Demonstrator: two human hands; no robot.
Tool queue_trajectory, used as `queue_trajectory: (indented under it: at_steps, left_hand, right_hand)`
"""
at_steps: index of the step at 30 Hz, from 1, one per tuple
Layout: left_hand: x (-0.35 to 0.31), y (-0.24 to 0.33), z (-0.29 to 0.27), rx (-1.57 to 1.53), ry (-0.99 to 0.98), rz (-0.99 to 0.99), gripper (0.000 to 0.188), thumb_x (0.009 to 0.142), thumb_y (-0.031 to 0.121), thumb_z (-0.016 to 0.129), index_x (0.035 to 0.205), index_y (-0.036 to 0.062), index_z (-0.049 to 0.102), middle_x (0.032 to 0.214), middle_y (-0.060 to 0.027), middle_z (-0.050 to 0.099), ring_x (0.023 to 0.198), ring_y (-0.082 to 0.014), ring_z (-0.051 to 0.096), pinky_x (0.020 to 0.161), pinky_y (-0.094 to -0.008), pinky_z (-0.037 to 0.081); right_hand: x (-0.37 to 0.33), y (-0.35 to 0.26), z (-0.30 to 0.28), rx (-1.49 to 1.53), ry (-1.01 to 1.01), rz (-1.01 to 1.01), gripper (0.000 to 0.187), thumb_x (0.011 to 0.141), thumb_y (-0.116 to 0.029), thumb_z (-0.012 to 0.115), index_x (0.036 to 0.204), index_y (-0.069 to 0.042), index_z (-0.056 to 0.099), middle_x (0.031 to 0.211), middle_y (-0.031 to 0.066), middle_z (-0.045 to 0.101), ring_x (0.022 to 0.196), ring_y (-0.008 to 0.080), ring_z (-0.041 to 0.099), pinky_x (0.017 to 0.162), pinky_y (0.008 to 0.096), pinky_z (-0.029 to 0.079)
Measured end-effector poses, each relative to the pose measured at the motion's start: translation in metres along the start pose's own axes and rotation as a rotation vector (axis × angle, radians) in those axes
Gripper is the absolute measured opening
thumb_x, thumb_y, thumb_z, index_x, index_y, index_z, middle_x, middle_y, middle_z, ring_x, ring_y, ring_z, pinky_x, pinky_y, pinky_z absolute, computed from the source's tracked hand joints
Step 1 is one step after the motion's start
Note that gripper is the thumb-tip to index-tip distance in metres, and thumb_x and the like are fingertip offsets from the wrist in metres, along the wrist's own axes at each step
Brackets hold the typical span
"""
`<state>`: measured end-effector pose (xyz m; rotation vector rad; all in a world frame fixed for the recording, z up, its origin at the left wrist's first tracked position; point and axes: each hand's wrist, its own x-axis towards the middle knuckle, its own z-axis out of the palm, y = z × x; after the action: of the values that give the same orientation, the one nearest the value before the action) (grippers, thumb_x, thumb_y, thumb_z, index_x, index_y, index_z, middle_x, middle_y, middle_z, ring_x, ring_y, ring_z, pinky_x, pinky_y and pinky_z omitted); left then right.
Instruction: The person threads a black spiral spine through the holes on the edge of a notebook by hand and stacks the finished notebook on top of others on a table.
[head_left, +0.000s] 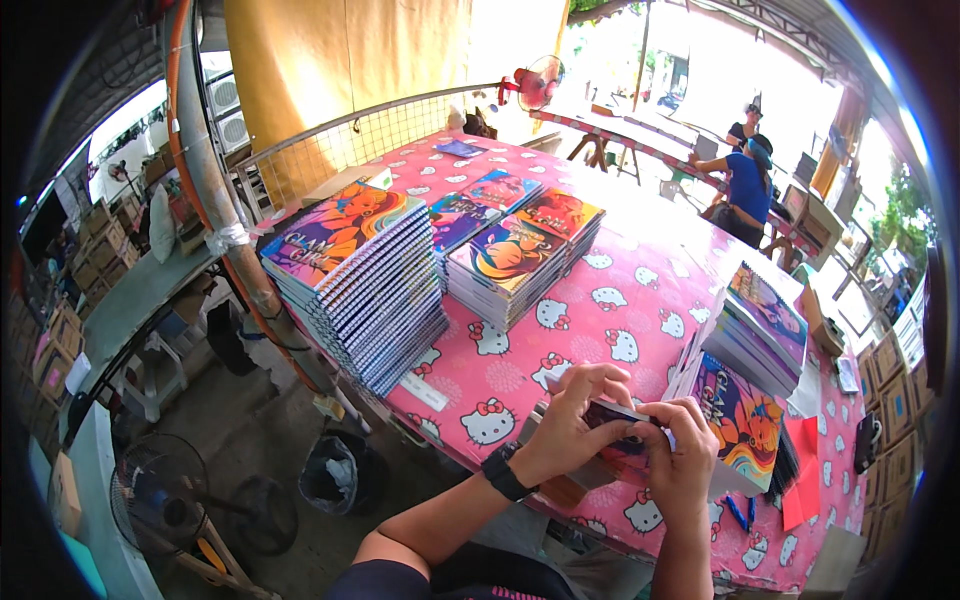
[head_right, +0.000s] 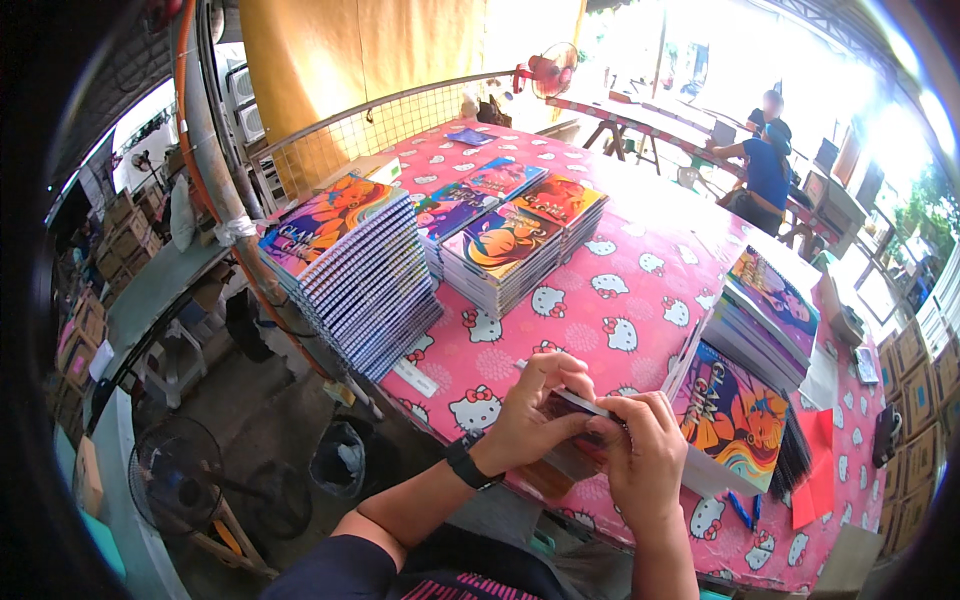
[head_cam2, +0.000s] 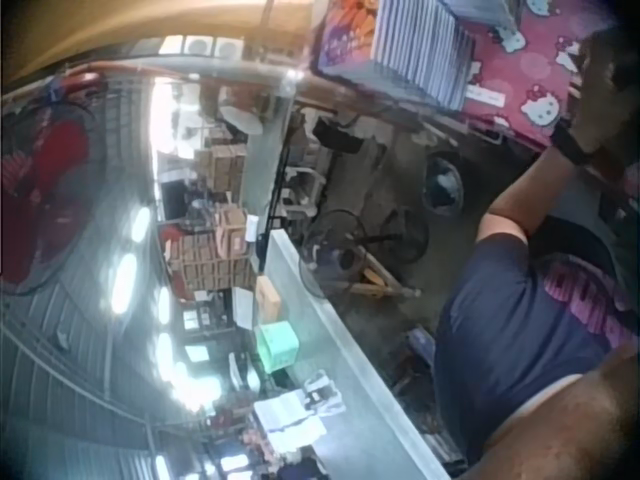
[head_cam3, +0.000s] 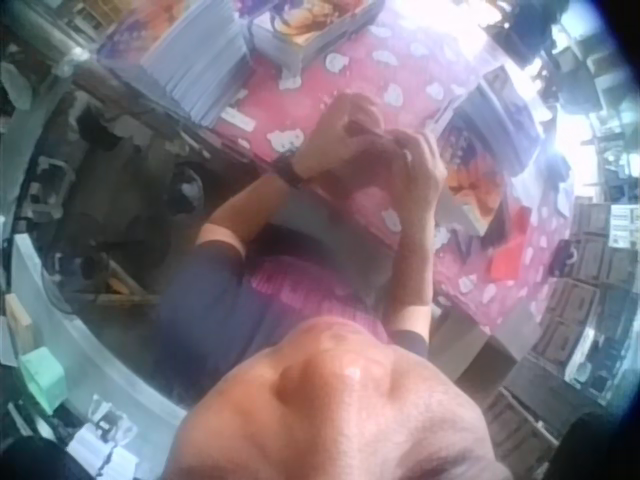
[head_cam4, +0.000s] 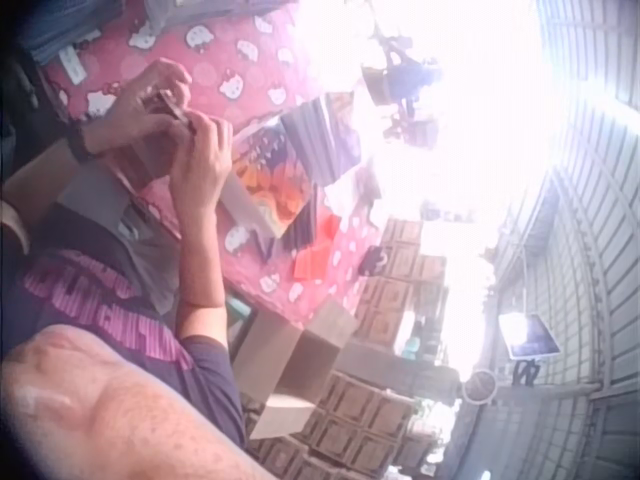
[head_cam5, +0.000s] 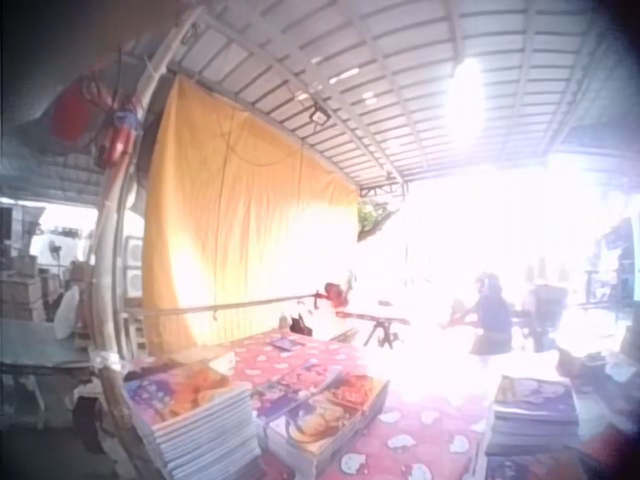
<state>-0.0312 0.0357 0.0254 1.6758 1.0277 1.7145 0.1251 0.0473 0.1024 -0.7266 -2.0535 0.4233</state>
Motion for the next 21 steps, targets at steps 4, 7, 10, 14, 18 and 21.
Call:
queue_trajectory:
  at_steps: [4, 7, 10, 14, 18, 21]
  left_hand:
    - [-0.003, 0.010, 0.009, 0.015, 0.496, 0.066, 0.061, 0.082, 0.008, 0.069, 0.131, 0.0021, 0.034, 0.117, -0.0091, 0.054, 0.109, -0.0161, 0.051, 0.098, -0.0319, 0.038]
    - [-0.024, -0.001, 0.008, -0.409, 0.330, -0.181, 0.042, 0.092, 0.023, 0.061, 0.123, 0.0002, 0.045, 0.109, -0.0060, 0.058, 0.103, -0.0133, 0.051, 0.094, -0.0287, 0.040]
    - [-0.014, 0.034, -0.045, -0.011, 0.532, -0.032, 0.034, 0.097, 0.031, 0.050, 0.112, 0.0006, 0.050, 0.098, -0.0051, 0.056, 0.088, -0.0132, 0.053, 0.079, -0.0280, 0.044]
    - [0.050, 0.111, -0.195, 0.646, 0.769, 0.217, 0.042, 0.099, 0.040, 0.043, 0.099, -0.0009, 0.053, 0.089, -0.0105, 0.056, 0.084, -0.0226, 0.056, 0.075, -0.0353, 0.045]
    - [0.091, 0.133, -0.378, 1.028, 0.522, -0.186, 0.039, 0.097, 0.035, 0.044, 0.115, 0.0034, 0.057, 0.106, -0.0178, 0.061, 0.098, -0.0271, 0.060, 0.082, -0.0380, 0.047]
    - [0.095, 0.085, -0.377, 1.816, 0.107, -0.588, 0.044, 0.096, 0.043, 0.043, 0.123, 0.0119, 0.057, 0.123, -0.0194, 0.056, 0.113, -0.0320, 0.054, 0.094, -0.0396, 0.043]
  right_hand:
    - [0.002, 0.000, -0.017, 0.259, 0.231, 0.047, 0.019, 0.082, -0.015, 0.068, 0.090, 0.001, 0.061, 0.082, 0.0070, 0.056, 0.080, 0.0185, 0.056, 0.070, 0.0315, 0.044]
    - [0.002, 0.004, -0.026, 0.476, 0.441, 0.013, 0.039, 0.087, -0.034, 0.065, 0.103, 0.002, 0.058, 0.098, 0.0077, 0.056, 0.095, 0.0170, 0.054, 0.083, 0.0288, 0.041]
    - [0.012, -0.002, -0.012, 0.606, 0.452, 0.070, 0.065, 0.089, -0.046, 0.059, 0.132, -0.001, 0.041, 0.124, 0.0128, 0.051, 0.112, 0.0190, 0.049, 0.093, 0.0315, 0.038]
    - [0.002, 0.013, -0.016, 0.691, 0.199, 0.099, 0.048, 0.089, -0.026, 0.061, 0.127, 0.000, 0.047, 0.125, 0.0132, 0.053, 0.113, 0.0180, 0.049, 0.093, 0.0330, 0.039]
    - [-0.020, 0.037, -0.021, 0.700, 0.033, 0.235, 0.024, 0.087, -0.009, 0.061, 0.108, 0.001, 0.060, 0.112, 0.0117, 0.059, 0.103, 0.0170, 0.055, 0.088, 0.0300, 0.042]
    - [-0.031, 0.044, -0.019, 0.711, 0.011, 0.298, 0.018, 0.084, -0.004, 0.063, 0.101, 0.003, 0.062, 0.103, 0.0104, 0.062, 0.097, 0.0153, 0.057, 0.083, 0.0271, 0.044]
